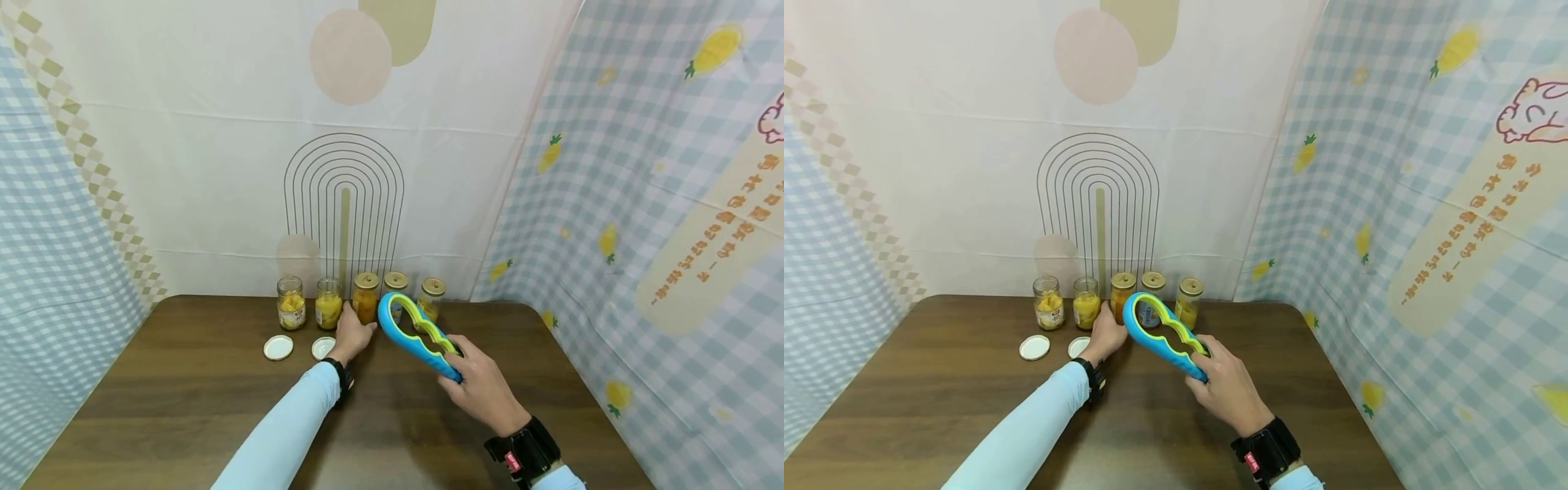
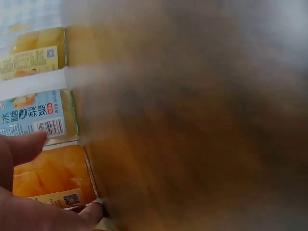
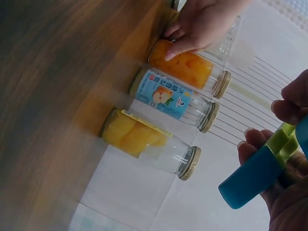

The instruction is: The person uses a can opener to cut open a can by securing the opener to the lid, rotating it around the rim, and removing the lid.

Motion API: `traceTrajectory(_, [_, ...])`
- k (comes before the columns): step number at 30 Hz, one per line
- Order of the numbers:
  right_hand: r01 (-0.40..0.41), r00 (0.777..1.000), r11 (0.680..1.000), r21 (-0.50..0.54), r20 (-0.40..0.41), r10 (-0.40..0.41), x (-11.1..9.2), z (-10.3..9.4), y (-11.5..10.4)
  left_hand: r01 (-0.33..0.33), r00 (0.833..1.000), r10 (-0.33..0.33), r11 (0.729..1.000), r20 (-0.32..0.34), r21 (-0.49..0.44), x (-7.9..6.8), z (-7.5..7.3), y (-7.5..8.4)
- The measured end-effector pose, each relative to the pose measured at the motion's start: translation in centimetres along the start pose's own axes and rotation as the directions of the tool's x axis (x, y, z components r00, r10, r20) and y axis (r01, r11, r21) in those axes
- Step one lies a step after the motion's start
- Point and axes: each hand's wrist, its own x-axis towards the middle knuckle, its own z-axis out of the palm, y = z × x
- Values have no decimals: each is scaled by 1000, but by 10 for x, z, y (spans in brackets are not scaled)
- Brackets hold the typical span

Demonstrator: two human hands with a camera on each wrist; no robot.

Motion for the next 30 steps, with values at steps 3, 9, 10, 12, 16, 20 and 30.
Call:
traceTrajectory(3, [1,1000,1000,-1,-2,-1,0,1,0,-21,999,19,999,-50,-31,4,2,3])
traceTrajectory(9, [8,1000,1000,-2,-5,-8,0,2,1,-44,996,41,998,-80,-47,7,4,3])
traceTrajectory(10, [9,1000,1000,-3,-6,-9,0,2,1,-47,996,44,998,-79,-42,9,5,1])
traceTrajectory(12, [10,1000,1000,-4,-8,-10,1,2,1,-57,996,55,998,-71,-28,10,5,-1])
traceTrajectory(16, [11,1000,1000,3,-4,-11,2,3,0,-72,996,71,997,-59,-22,11,3,-3])
traceTrajectory(20, [10,1000,1000,3,-4,-10,2,3,1,-80,995,78,996,-55,-28,7,-1,0])
traceTrajectory(30, [16,1000,1000,-7,-7,-16,1,1,5,-108,994,107,992,-33,-62,-7,-4,2])
